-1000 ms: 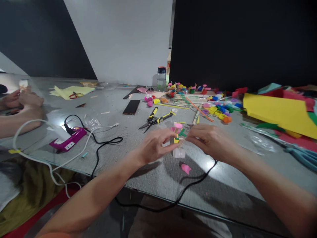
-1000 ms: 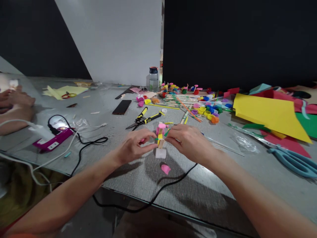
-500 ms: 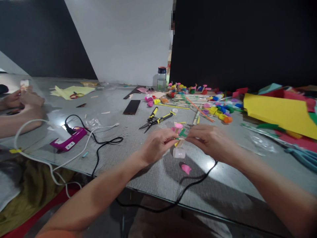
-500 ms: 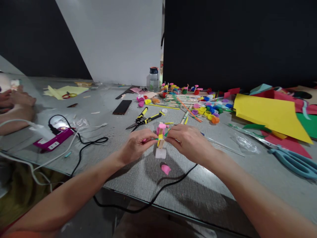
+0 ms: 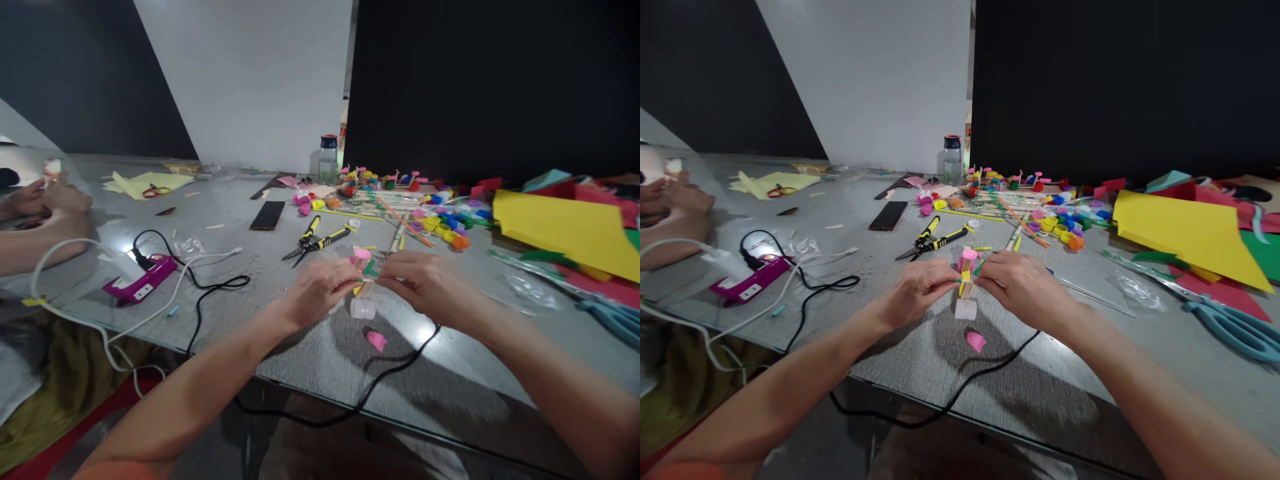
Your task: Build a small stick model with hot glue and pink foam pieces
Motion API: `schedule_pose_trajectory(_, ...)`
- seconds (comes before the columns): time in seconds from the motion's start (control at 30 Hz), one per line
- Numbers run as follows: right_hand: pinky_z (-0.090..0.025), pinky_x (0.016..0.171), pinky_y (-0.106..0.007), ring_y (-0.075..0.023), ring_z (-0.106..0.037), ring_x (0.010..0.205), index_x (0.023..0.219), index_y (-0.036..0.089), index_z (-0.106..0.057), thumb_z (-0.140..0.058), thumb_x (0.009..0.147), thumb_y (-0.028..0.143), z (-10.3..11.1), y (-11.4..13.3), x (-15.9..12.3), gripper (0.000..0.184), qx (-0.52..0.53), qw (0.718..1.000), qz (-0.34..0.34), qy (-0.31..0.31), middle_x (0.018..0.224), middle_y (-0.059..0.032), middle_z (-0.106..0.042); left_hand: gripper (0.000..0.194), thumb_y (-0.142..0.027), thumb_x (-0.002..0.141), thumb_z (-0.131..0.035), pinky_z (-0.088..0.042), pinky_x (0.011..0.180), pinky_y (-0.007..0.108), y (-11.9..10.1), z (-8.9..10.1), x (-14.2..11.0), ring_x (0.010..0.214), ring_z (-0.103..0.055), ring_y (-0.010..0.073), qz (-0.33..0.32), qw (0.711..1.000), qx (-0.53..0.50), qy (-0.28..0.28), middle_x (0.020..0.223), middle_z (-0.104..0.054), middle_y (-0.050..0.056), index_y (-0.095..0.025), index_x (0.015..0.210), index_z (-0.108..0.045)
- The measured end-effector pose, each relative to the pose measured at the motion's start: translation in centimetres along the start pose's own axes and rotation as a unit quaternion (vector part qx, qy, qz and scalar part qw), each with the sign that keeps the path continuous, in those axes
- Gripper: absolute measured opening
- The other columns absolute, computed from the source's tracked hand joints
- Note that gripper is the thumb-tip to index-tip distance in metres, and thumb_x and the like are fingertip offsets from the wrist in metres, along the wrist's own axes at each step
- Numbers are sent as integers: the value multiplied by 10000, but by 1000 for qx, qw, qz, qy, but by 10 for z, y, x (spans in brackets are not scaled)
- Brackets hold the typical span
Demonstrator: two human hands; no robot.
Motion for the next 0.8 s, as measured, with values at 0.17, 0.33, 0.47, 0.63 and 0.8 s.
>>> schedule_pose_trajectory(0.17,-455,723,-328,-201,-634,804,865,192,-684,-500,1031,267,1,1,0,259,4,1000,3,-3,847,-68,-704,112,-236,966,-609,-515,747,287,2,-2,-1,793,-648,148,20,1000,-10,1,906,-716,43,-167,1004,-689)
schedule_pose_trajectory(0.33,-468,739,-340,-213,-650,838,910,197,-697,-493,1035,267,1,0,-2,249,9,1000,2,-11,879,-74,-713,256,-295,872,-732,-447,633,250,5,0,-3,653,-543,107,73,995,-64,-26,801,-676,1,-172,1094,-694)
schedule_pose_trajectory(0.47,-484,758,-355,-227,-664,862,947,195,-705,-505,1030,296,5,-3,-4,239,14,999,-10,-27,906,-83,-723,206,-301,856,-705,-341,526,220,4,8,-3,536,-397,76,131,983,-124,-43,625,-525,-59,-162,1007,-714)
schedule_pose_trajectory(0.63,-491,727,-340,-211,-661,815,891,208,-709,-553,1007,345,9,-5,-5,238,52,998,-35,-21,871,-68,-722,155,-254,875,-597,-277,487,219,2,9,-1,495,-344,71,180,969,-170,-13,562,-465,-64,-149,838,-706)
schedule_pose_trajectory(0.8,-488,753,-334,-204,-654,841,916,215,-701,-536,1017,300,4,-5,-5,211,64,998,-24,-2,881,-55,-712,166,-247,900,-613,-299,525,216,2,1,-1,516,-359,72,155,974,-163,-7,569,-461,-66,-153,788,-690)
Point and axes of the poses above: each hand's wrist, its own x-axis towards the middle knuckle, its own z-axis out of the back of the hand, y = z × x, the point moved 3 cm from there along x, towards the middle knuckle
